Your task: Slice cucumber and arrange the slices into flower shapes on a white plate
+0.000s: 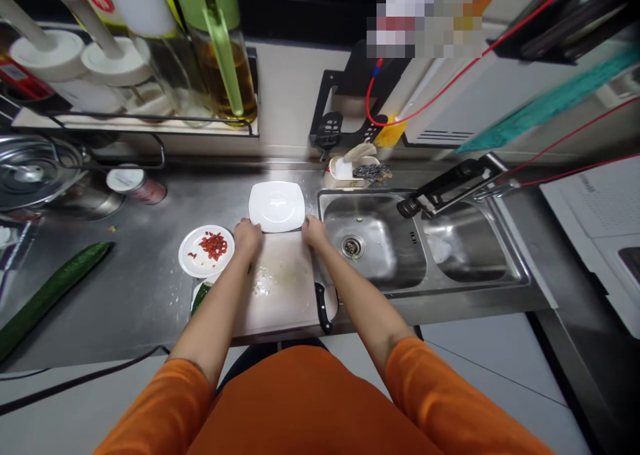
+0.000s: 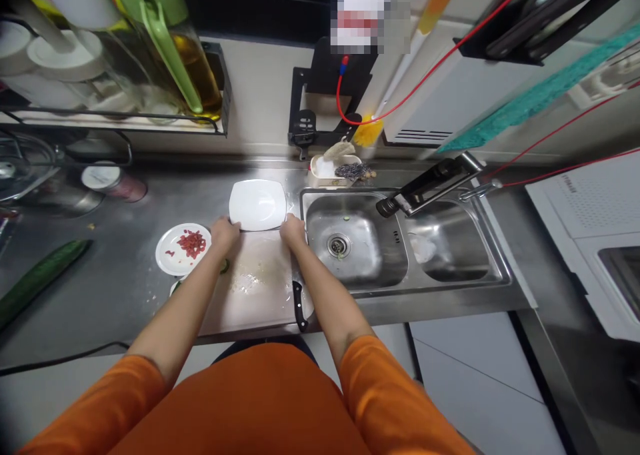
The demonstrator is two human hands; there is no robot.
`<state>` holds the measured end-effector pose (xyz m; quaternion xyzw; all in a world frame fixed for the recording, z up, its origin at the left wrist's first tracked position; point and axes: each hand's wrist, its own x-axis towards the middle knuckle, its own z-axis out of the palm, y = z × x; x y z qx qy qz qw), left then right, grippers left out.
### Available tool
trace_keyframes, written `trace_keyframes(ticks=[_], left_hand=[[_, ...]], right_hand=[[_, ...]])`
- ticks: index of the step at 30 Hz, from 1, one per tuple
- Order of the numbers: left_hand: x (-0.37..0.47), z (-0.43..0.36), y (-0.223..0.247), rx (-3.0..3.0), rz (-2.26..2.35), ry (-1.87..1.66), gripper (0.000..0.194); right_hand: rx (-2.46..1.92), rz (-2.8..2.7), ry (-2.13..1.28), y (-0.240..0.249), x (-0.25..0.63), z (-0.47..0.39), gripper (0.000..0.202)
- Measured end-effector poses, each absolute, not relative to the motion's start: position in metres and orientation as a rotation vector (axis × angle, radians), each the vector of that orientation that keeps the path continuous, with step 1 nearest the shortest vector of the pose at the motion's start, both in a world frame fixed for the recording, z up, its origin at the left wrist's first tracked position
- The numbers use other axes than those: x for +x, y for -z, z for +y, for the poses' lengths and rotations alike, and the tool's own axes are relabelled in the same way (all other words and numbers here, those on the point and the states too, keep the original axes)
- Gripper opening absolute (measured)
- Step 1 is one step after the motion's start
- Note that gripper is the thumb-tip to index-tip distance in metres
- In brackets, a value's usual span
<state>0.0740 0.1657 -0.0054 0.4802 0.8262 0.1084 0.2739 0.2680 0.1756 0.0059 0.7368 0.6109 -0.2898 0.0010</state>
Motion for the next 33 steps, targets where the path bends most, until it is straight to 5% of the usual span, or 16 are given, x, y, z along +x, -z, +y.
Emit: trace_keyframes(ticks=[13,21,33], left_hand=[[0.087,0.09,-0.037,1.371,2.185,-0.349,0.022],[0.092,0.002,-0.019,1.397,2.068,-0.382,0.016],[0.093,-0.008,-0.01,1.37,2.07,-0.411,0.015]], right_hand=[[2.377,1.975,1.063,-0.033,0.288,0.115,0.031],[2.257,1.891,0.877,-0.049,0.294,0.031,0.026],[2.165,1.805,0.766,-0.048,0.286,0.024,0.023]])
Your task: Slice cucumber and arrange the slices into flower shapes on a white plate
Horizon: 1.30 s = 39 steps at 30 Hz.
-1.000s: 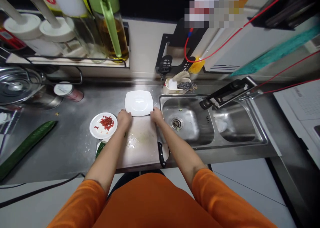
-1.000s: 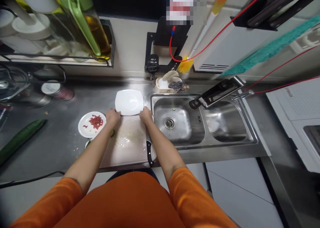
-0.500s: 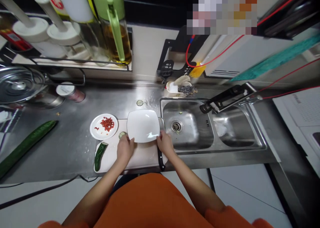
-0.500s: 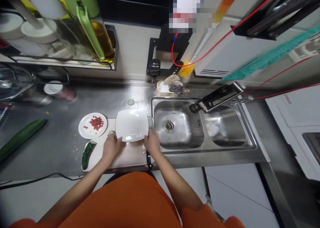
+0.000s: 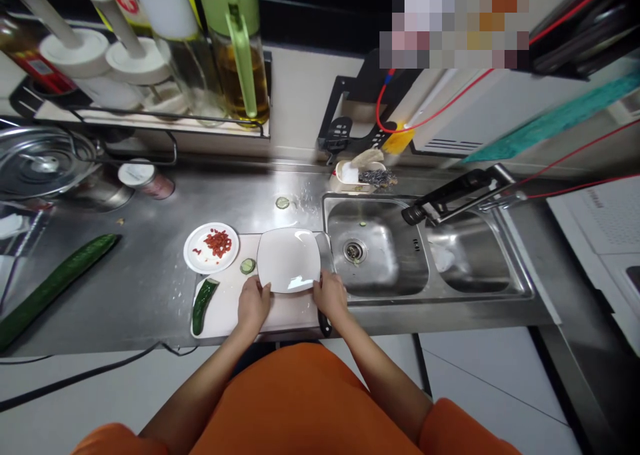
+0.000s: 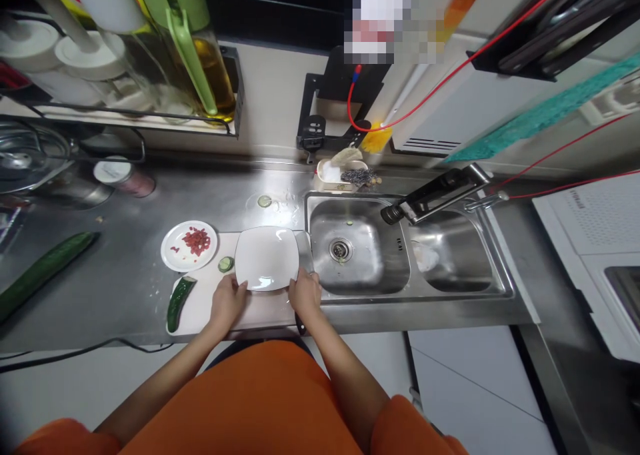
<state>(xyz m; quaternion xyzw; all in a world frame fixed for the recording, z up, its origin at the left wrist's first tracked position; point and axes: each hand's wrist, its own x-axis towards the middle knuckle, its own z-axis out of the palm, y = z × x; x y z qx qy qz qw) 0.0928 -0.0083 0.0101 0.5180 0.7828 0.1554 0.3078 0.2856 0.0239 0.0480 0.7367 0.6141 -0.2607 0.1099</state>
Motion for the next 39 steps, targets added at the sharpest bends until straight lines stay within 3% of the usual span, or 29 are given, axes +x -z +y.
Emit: trace_keyframes(ticks=[11,24,29,39], left_hand=[[0.089,-0.01,-0.005,1.374,2.029,-0.43,0.017],[0.041,0.009,-0.011,1.569,2.2,-0.426,0.04],[0.045,0.02,-0.013,1.554,2.22,-0.272,0.035],[0.033,0.027,-0.012,1.426,2.174,-0.479,0.023]], right_hand=[[2.164,1.721,0.795,-0.049,0.279,0.03,0.028],[2.135,1.708,0.789,-0.057,0.273,0.029,0.029],[2.139,1.697,0.786,-0.056,0.271,0.028,0.03],[2.265,1.708,0.722,-0.057,0.267,0.018,0.031]])
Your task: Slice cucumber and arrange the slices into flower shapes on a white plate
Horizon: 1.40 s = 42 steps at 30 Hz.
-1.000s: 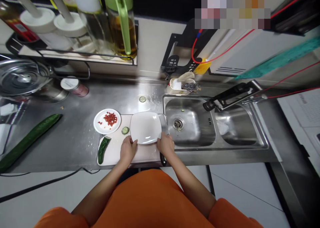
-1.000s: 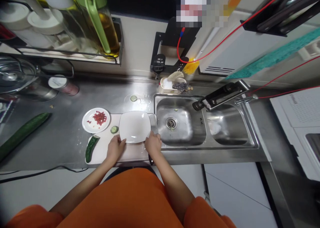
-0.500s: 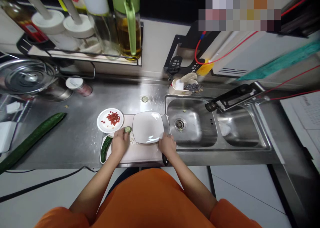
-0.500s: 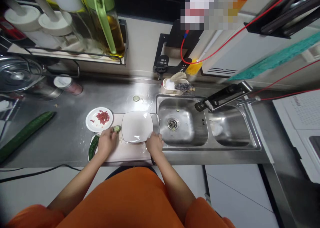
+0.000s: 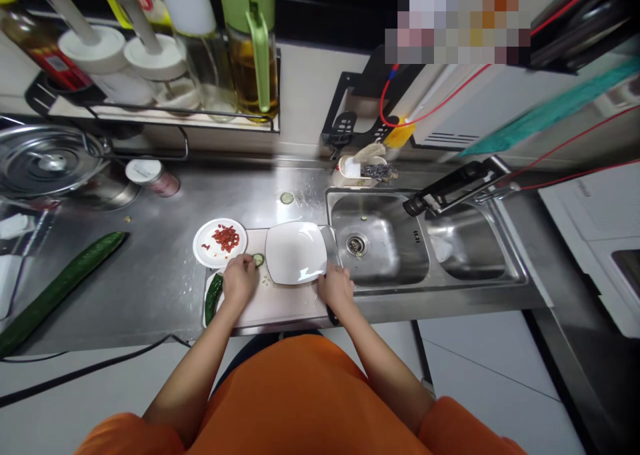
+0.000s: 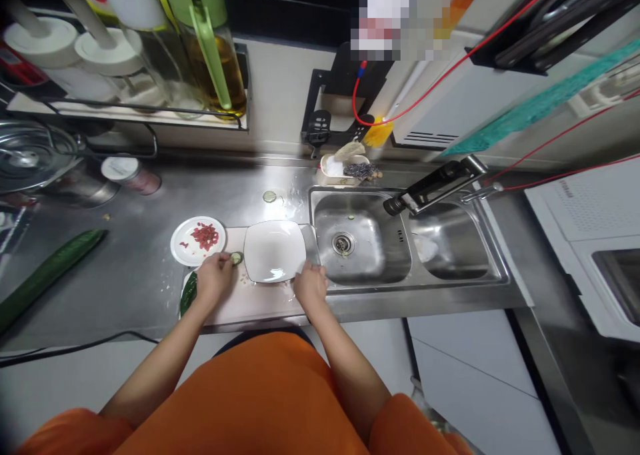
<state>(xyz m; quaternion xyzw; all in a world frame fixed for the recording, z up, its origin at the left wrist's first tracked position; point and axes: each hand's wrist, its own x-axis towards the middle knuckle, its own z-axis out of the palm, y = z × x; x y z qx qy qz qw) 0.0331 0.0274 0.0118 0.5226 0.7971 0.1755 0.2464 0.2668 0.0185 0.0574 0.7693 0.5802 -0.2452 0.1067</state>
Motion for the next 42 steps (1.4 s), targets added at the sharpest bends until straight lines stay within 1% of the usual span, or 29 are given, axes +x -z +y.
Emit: trace_keyframes(ticks=[5,8,10,12,15,17,18,21,24,27,29,31,33,36,39,42], left_hand=[[0.028,0.03,-0.018,1.293,2.046,-0.602,0.021],[0.029,0.03,-0.025,1.27,1.881,-0.676,0.026],[0.033,0.029,-0.03,1.281,1.723,-0.723,0.028],[0.039,0.029,-0.035,1.3,1.593,-0.718,0.029],[0.048,0.031,-0.041,1.305,1.469,-0.652,0.028],[0.054,0.034,-0.043,1.277,1.407,-0.629,0.028],[0.057,0.036,-0.044,1.252,1.382,-0.628,0.029],[0.066,0.043,-0.043,1.099,1.328,-0.652,0.032],[0.074,0.048,-0.041,0.779,1.327,-0.669,0.041],[0.083,0.053,-0.04,0.448,1.328,-0.589,0.047],[0.088,0.057,-0.039,0.328,1.276,-0.53,0.043],[0.092,0.063,-0.038,0.281,1.219,-0.531,0.036],[0.096,0.07,-0.035,0.286,1.219,-0.573,0.032],[0.098,0.085,-0.028,0.386,1.324,-0.634,0.038],[0.099,0.101,-0.019,0.637,1.459,-0.693,0.043],[0.101,0.118,-0.014,0.982,1.59,-0.741,0.038]], right_hand=[[2.377,1.758,0.652,-0.057,0.261,0.014,0.036],[2.431,1.985,0.746,-0.055,0.255,0.015,0.037],[2.37,2.243,0.943,-0.054,0.25,0.02,0.034],[2.255,2.441,1.212,-0.053,0.244,0.027,0.035],[2.089,2.409,1.675,-0.052,0.239,0.041,0.035],[2.013,2.322,1.842,-0.051,0.239,0.049,0.027],[1.997,2.291,1.872,-0.051,0.24,0.053,0.022],[2.002,2.292,1.83,-0.055,0.246,0.06,0.013],[1.983,2.389,1.727,-0.064,0.254,0.065,0.013],[1.926,2.481,1.665,-0.072,0.262,0.07,0.013],[1.897,2.501,1.665,-0.074,0.266,0.074,0.012],[1.892,2.477,1.688,-0.072,0.27,0.077,0.011],[1.919,2.427,1.722,-0.066,0.273,0.08,0.011],[2.032,2.316,1.775,-0.05,0.274,0.085,0.011],[2.21,2.15,1.813,-0.03,0.272,0.091,0.013],[2.381,1.981,1.798,-0.012,0.266,0.1,0.013]])
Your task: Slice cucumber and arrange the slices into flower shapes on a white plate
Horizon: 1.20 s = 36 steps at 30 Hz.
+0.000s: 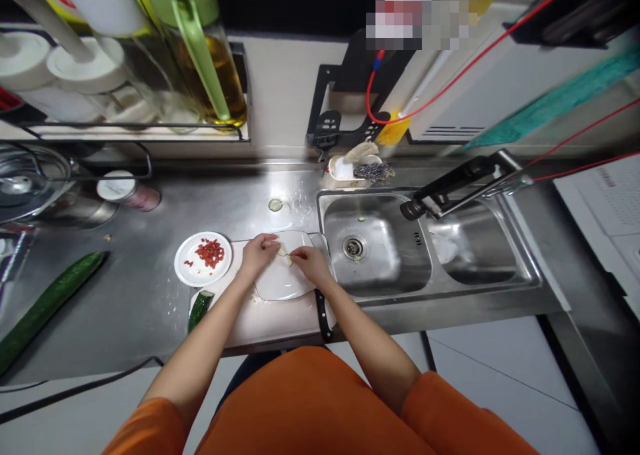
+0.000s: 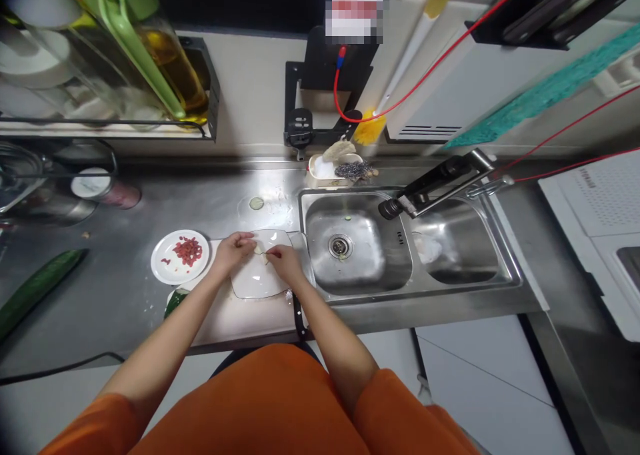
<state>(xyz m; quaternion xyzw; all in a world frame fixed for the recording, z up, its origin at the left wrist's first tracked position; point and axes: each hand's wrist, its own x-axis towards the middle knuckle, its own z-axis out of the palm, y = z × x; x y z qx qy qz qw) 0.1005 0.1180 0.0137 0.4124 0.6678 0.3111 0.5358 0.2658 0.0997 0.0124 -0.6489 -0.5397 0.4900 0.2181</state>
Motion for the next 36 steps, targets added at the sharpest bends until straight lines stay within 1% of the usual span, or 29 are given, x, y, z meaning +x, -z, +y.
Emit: trace_keyframes(ticks=[5,11,20,23,27,30,33,36], left_hand=[[0.107,0.136,-0.011,1.409,1.721,-0.692,0.025],[0.112,0.141,0.0,1.619,1.766,-0.615,0.022],[0.11,0.14,0.015,1.865,1.801,-0.599,0.021],[0.106,0.136,0.014,1.898,1.815,-0.652,0.024],[0.102,0.117,0.012,1.98,1.774,-0.631,0.029],[0.103,0.1,0.015,2.052,1.726,-0.594,0.033],[0.107,0.089,0.02,2.109,1.681,-0.501,0.039],[0.11,0.087,0.022,2.117,1.684,-0.379,0.042]], right_hand=[[-1.971,-1.511,-1.183,-0.001,0.254,0.117,0.011],[-2.095,-1.659,-1.043,-0.003,0.246,0.124,0.01],[-2.124,-1.947,-0.848,-0.005,0.237,0.121,0.007],[-2.102,-1.993,-0.811,-0.008,0.239,0.118,0.01],[-1.951,-2.14,-0.696,-0.009,0.248,0.101,0.016],[-1.871,-2.239,-0.628,-0.007,0.252,0.082,0.027],[-1.853,-2.3,-0.605,-0.003,0.252,0.068,0.037],[-1.842,-2.35,-0.613,-0.001,0.25,0.063,0.042]])
